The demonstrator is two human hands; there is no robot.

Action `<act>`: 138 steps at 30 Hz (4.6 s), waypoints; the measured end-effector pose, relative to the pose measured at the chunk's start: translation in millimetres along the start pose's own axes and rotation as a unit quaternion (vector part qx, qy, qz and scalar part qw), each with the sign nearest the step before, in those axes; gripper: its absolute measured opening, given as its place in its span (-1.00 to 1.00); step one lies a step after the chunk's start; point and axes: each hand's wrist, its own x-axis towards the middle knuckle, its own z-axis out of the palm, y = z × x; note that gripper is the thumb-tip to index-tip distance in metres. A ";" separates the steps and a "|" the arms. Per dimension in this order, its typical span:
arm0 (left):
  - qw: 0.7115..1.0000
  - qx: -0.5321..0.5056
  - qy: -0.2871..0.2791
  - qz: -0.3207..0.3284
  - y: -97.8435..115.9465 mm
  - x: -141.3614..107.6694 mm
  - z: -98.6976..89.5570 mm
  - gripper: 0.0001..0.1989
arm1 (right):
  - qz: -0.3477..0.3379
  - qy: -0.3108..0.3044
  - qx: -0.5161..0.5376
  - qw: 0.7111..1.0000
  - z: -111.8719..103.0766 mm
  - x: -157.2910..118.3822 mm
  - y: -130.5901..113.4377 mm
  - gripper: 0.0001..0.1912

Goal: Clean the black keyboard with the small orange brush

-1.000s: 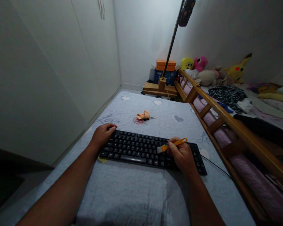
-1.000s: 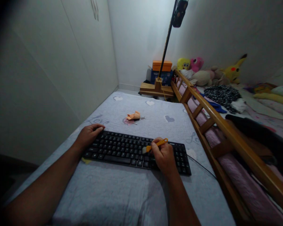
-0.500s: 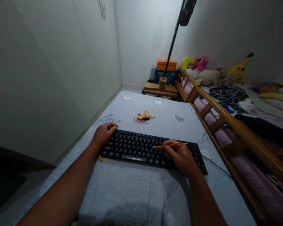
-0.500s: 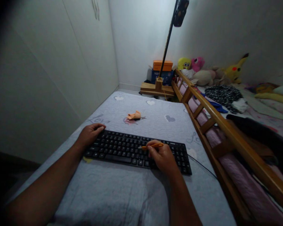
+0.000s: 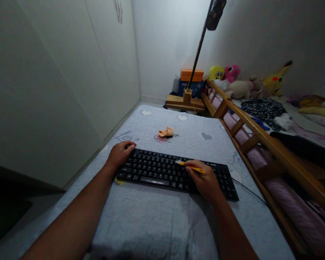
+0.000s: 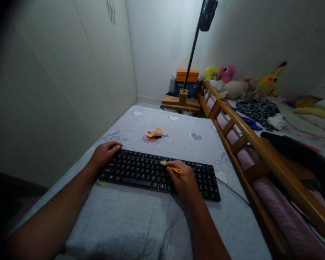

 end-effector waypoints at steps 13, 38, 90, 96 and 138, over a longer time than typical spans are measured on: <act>1.000 0.003 -0.006 0.001 -1.0 1.4 -0.4 -0.61 | 0.040 -0.076 0.001 0.996 -11.0 -2.8 -16.7 -0.74; 1.000 0.002 -0.001 0.000 -1.0 0.9 0.1 -0.61 | 0.023 -0.047 -0.019 0.998 -8.3 -2.0 -15.0 -0.76; 1.000 -0.002 -0.005 0.005 -2.5 1.2 0.7 -0.61 | 0.061 0.000 0.044 0.997 -14.8 -2.7 -7.7 -0.72; 1.000 0.001 -0.009 0.009 -3.3 1.8 0.9 -0.60 | 0.012 0.008 0.008 1.000 1.1 -0.5 -3.5 -0.76; 1.000 0.001 -0.007 0.007 -0.3 1.2 0.1 -0.62 | 0.069 -0.067 0.079 0.992 4.0 -4.4 -16.8 -0.67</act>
